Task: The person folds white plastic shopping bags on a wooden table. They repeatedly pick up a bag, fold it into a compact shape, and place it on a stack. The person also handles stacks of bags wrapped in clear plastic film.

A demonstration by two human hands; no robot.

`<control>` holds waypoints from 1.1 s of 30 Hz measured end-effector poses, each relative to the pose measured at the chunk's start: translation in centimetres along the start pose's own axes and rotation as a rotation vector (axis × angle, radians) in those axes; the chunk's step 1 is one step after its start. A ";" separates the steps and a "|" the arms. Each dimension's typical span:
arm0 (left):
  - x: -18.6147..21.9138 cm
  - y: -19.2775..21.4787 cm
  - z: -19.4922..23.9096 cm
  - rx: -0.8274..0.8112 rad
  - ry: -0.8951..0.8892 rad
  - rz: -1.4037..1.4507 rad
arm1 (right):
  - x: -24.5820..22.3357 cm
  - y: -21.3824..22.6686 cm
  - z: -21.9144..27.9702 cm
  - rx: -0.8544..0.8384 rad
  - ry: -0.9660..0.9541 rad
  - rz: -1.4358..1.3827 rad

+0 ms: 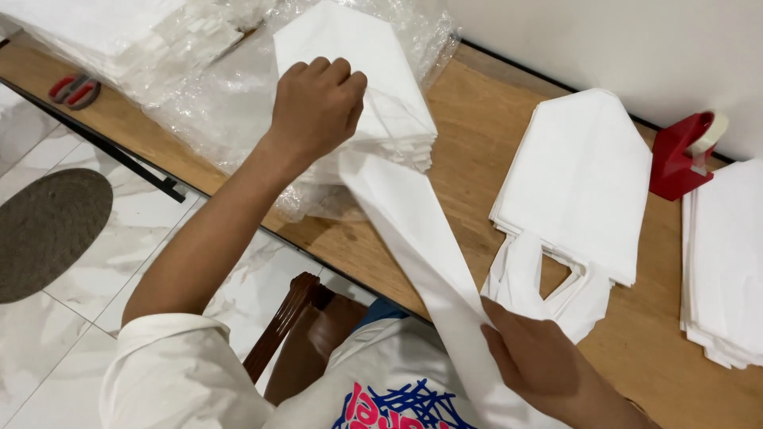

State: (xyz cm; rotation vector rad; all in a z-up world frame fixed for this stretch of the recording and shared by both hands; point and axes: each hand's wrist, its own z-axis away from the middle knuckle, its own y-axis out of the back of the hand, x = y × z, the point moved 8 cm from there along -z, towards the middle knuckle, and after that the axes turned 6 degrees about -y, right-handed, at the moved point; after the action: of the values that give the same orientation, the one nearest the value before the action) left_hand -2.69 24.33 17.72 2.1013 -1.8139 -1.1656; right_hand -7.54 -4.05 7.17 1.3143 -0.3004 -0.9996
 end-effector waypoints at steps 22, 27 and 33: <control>6.8 6.3 2.7 0.173 -0.066 0.026 | -12.0 6.7 -13.5 0.213 0.222 -0.152; 8.6 7.8 4.8 0.069 0.107 0.585 | -11.8 6.6 -12.5 0.002 0.299 -0.439; 8.9 4.8 5.7 -0.518 0.331 1.057 | -8.9 4.5 -13.8 -0.089 0.292 -0.779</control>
State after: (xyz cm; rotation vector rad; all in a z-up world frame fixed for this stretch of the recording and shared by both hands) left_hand -10.18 17.29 12.32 0.7618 -1.7687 -0.7758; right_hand -1.10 11.41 10.33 1.5000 0.5172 -1.4121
